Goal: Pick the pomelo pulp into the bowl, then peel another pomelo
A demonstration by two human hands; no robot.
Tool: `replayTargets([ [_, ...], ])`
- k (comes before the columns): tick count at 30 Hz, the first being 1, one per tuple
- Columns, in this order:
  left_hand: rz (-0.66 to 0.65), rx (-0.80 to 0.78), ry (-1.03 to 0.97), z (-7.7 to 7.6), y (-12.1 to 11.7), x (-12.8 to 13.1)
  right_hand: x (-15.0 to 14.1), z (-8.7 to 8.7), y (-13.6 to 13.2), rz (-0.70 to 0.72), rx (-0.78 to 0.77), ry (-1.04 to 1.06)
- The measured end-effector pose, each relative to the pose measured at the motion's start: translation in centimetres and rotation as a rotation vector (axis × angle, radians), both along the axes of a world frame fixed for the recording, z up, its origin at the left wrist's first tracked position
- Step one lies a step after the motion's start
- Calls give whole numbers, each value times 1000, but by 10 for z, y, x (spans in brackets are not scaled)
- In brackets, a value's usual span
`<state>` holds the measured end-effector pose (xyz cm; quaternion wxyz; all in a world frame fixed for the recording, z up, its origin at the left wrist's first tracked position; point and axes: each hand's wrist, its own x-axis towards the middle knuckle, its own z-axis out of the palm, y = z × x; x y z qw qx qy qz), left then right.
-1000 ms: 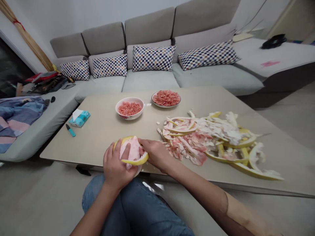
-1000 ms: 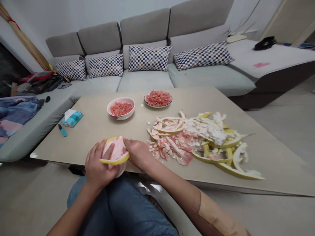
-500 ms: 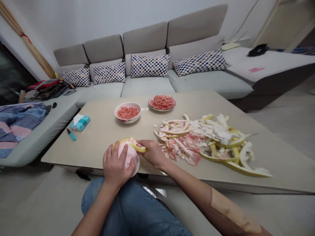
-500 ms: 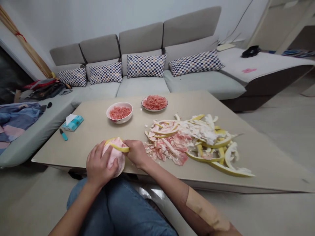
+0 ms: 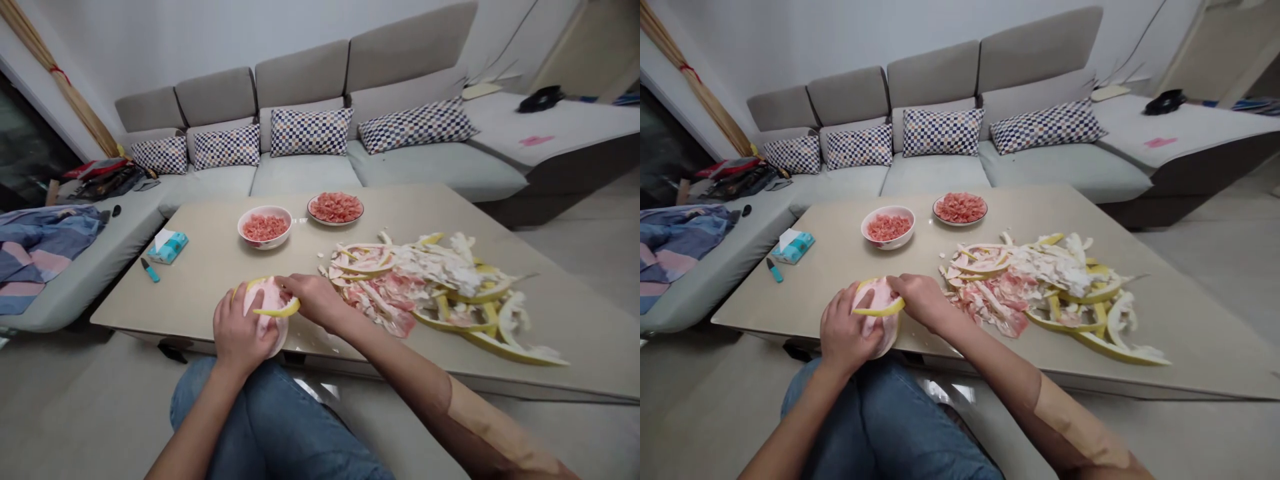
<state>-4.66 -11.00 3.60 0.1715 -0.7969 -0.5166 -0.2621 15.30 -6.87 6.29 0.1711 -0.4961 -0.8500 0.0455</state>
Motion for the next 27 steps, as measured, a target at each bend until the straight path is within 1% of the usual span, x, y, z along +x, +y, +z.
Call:
replayTargets([
  [3, -12, 10, -8, -1, 0, 1, 1, 8, 8, 49, -4, -128],
  [5, -3, 3, -16, -1, 1, 1, -3, 8, 12, 60, -6, -164],
  [10, 20, -20, -31, 3, 7, 0, -17, -2, 19, 20, -30, -24],
  [13, 20, 4, -20, 1, 5, -5, -12, -1, 34, -58, -25, 30],
  [15, -15, 50, -16, -3, 0, -9, 4, 6, 49, -180, -8, 59],
  [17, -43, 92, -21, -8, -4, -14, 30, 14, 63, -330, 5, 77],
  [18, -46, 103, -27, -10, -5, -16, 45, 18, 69, -383, 6, 80],
  [20, -38, 97, -48, -12, -5, -20, 73, 24, 73, -431, -16, 75],
  [22, -31, 60, -77, -12, -1, -24, 97, 27, 71, -475, -54, 65],
  [24, -32, 12, -109, -9, 6, -27, 117, 28, 65, -526, -152, 86],
  [25, -36, -10, -125, -7, 9, -29, 126, 27, 62, -559, -254, 129],
  [27, -45, -45, -161, -3, 16, -33, 141, 23, 56, -596, -381, 191],
])
